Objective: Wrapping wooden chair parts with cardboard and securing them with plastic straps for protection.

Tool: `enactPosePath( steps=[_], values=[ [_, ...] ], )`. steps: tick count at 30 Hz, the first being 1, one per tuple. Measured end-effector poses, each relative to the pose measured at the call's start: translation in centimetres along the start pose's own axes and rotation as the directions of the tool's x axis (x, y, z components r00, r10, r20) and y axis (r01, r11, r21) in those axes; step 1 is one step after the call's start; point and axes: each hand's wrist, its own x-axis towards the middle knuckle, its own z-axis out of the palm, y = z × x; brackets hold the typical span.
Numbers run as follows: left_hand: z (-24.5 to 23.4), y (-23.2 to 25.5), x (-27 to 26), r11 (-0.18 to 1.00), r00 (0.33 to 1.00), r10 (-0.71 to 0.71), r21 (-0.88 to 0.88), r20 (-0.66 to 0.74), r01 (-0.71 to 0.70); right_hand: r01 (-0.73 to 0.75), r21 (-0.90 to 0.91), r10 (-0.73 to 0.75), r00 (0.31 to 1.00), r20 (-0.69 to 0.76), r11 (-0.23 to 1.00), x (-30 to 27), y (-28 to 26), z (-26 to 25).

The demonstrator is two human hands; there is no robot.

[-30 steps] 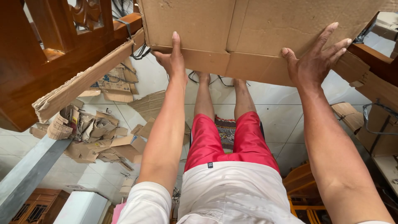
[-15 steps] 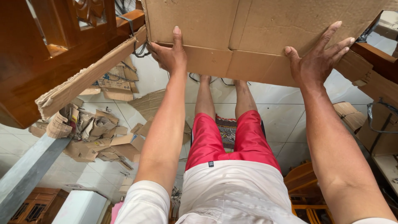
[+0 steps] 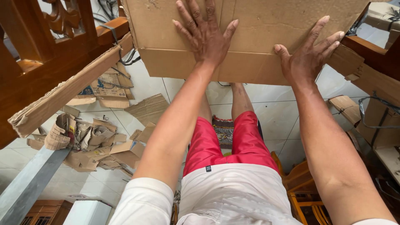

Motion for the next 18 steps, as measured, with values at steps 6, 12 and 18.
enactPosePath(
  steps=[6,12,18],
  values=[
    [-0.1,0.0,0.8,0.996,0.996,0.071,0.043,0.058,-0.074,-0.018,0.011,0.018,0.999,0.03,1.0,0.2,-0.2,0.1],
    [-0.9,-2.2,0.9,0.992,0.992,0.113,-0.053,-0.057,-0.116,-0.087,0.08,0.08,0.992,0.097,0.993,0.0,-0.2,-0.4],
    [-3.3,-10.8,-4.8,0.672,0.911,0.117,-0.644,-0.396,-0.367,-0.18,0.321,0.091,0.957,0.274,0.93,-1.7,0.0,-4.7]
  ],
)
